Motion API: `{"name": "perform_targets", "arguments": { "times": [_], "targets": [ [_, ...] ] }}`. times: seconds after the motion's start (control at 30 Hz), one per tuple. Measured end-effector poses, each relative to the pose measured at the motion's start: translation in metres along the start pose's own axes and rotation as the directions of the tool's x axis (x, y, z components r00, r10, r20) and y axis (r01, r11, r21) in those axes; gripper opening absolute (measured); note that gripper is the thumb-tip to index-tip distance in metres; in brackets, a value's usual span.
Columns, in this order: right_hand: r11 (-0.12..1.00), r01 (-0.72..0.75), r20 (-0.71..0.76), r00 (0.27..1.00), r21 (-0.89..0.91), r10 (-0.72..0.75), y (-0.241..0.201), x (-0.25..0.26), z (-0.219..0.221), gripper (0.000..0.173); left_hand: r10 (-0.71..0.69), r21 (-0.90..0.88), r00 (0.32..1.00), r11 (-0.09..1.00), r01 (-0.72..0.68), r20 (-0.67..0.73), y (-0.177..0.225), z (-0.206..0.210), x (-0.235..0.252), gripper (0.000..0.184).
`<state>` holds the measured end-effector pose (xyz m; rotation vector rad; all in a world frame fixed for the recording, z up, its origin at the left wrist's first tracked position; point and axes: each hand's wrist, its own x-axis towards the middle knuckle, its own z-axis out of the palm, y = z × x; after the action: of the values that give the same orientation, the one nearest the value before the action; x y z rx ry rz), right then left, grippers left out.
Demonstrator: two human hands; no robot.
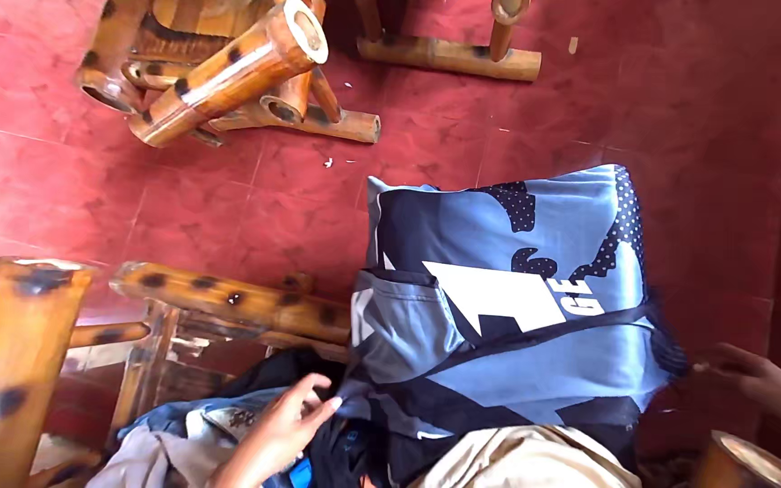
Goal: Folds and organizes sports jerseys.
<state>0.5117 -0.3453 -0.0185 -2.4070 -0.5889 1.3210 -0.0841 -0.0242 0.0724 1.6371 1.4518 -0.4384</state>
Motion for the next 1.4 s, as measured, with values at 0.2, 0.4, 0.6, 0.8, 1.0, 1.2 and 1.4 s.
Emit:
{"name": "perform_targets", "arguments": {
  "times": [0.2,0.4,0.6,0.8,1.0,1.2,1.4],
  "targets": [
    [0.804,0.527,0.034,0.841,-0.276,-0.540,-0.094,0.007,0.016,0.074,0.455,0.005,0.808,0.872,-0.489,-0.375,0.063,0.004,0.034,0.061],
    [0.633,0.702,0.099,0.691,-0.326,-0.716,-0.140,0.016,0.030,0.032,0.618,0.032,0.615,0.717,-0.696,-0.489,0.088,0.008,0.090,0.038],
    [0.605,0.708,0.099,0.675,-0.364,-0.731,-0.135,0.032,0.016,0.016,0.651,0.160,0.632,0.739,-0.654,-0.421,0.093,-0.026,0.087,0.026],
    [0.652,0.654,0.035,0.716,-0.382,-0.697,-0.192,0.061,-0.022,0.031,0.441,0.099,0.862,0.897,-0.430,-0.250,0.164,-0.099,0.144,0.036],
    [0.773,0.596,0.242,0.800,-0.216,-0.549,-0.271,0.154,-0.034,0.063,0.166,0.097,0.984,0.980,-0.172,0.067,0.213,-0.100,0.293,0.051],
    [0.862,0.479,0.442,0.818,-0.166,-0.369,-0.288,0.161,-0.035,0.042,0.051,0.415,0.988,0.904,-0.108,0.146,0.263,-0.105,0.300,0.037],
    [0.910,0.402,0.445,0.836,-0.101,-0.320,-0.270,0.175,-0.028,0.058,-0.127,0.539,0.991,0.832,0.131,-0.045,0.276,-0.074,0.270,0.057]
  ]
}}
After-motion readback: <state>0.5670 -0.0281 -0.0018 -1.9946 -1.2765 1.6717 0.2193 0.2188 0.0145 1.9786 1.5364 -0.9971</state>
